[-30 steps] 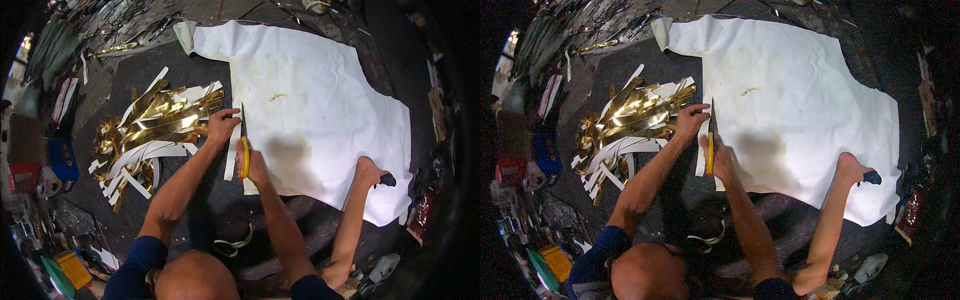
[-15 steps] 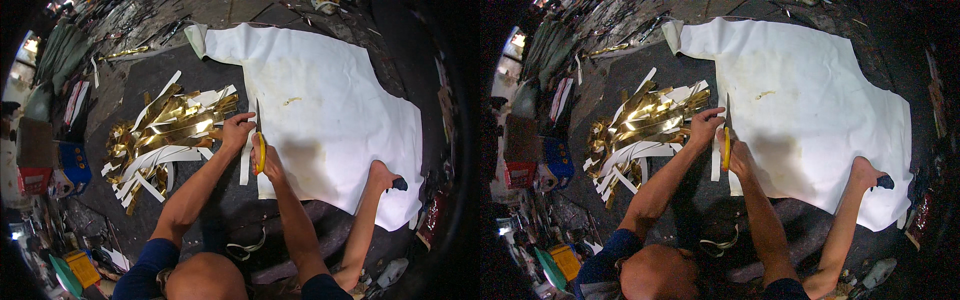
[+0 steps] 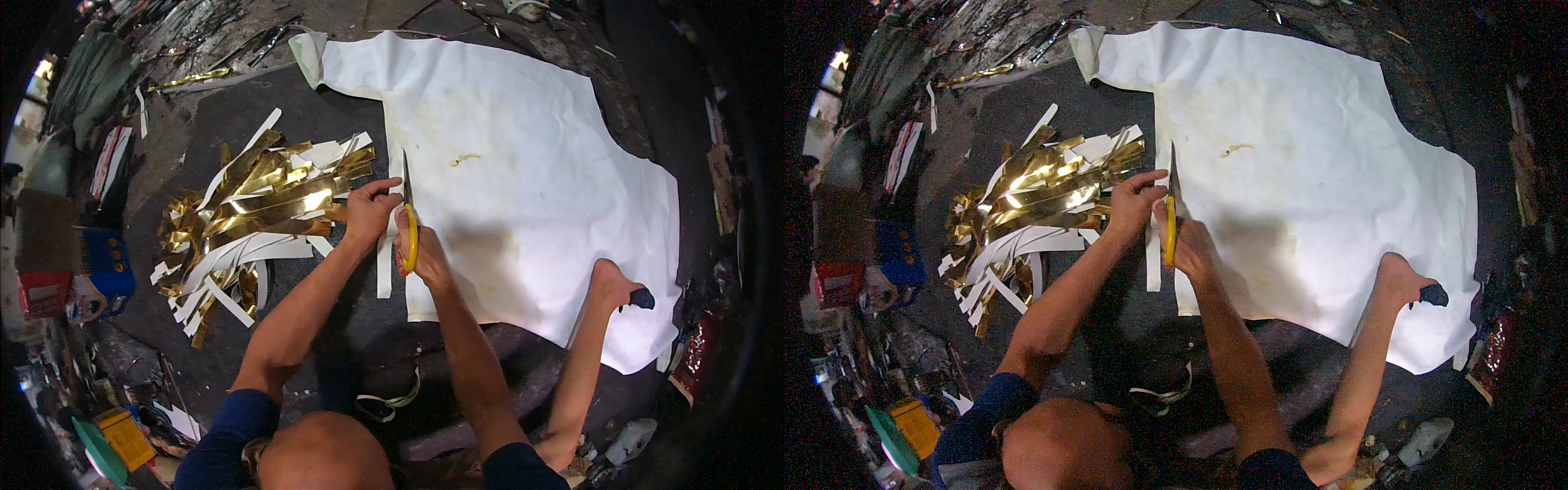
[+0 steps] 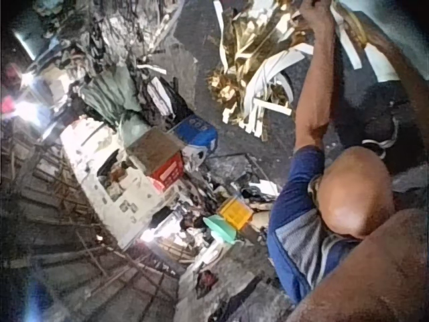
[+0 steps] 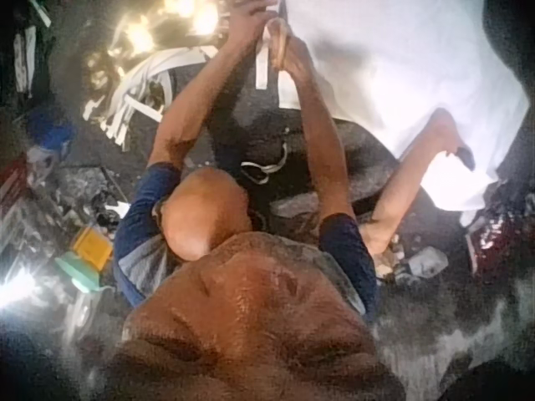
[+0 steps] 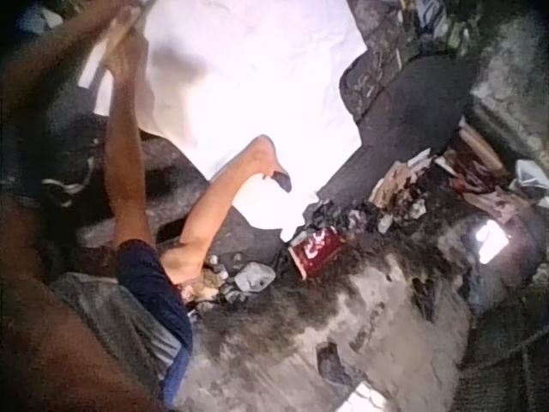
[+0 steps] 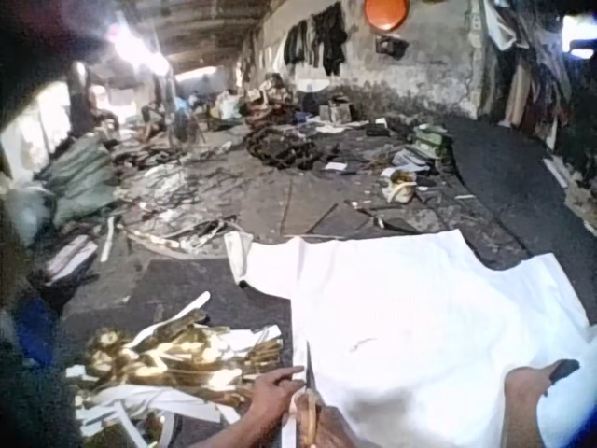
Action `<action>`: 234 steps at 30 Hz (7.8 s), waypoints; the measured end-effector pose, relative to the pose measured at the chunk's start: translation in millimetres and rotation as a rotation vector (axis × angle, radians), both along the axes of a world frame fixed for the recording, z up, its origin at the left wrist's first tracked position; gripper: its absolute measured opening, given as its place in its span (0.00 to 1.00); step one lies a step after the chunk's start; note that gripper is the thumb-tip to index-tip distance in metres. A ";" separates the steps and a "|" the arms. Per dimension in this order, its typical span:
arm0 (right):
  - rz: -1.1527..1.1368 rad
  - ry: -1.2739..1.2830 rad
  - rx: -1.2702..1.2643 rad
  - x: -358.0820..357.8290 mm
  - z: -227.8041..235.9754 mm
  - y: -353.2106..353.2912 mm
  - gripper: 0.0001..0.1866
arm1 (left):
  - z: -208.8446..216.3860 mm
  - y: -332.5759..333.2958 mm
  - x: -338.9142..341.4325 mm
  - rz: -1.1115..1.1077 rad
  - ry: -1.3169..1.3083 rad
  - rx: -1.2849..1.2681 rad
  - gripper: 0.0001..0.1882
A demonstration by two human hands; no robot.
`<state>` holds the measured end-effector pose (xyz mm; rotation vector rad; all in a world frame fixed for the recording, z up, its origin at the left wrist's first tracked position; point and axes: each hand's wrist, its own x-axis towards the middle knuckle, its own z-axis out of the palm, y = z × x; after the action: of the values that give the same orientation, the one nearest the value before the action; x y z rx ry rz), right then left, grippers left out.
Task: The person unfolds a large white fabric on the floor and uses yellow-handled scissors to cut it into long strips. The cut strips are placed in a pile next to the main fabric piece.
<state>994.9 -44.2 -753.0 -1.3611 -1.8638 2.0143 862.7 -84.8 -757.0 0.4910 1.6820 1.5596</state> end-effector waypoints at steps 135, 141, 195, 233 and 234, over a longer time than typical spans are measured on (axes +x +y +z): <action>0.687 -0.138 -0.243 -82.4 68.2 276.0 0.40 | 0.3 81.0 -111.0 -0.133 -0.455 0.354 0.40; 0.708 -0.207 -0.287 -86.8 67.2 277.5 0.40 | -3.9 79.8 -113.4 -0.130 -0.424 0.349 0.40; 0.748 -0.215 0.221 -65.4 94.1 195.1 0.36 | 34.8 18.8 -155.9 -0.046 0.680 -0.039 0.14; 0.422 0.338 -0.514 -62.5 70.8 131.1 0.45 | 106.0 -5.1 -114.5 -0.034 0.476 -0.139 0.13; 0.419 0.287 -0.451 -68.0 73.2 130.2 0.45 | 106.0 -5.6 -115.3 -0.019 0.452 -0.117 0.13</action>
<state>926.9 86.0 -679.8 -0.7104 -1.7375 2.7907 747.3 -90.4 -651.0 0.8425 2.0835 1.3947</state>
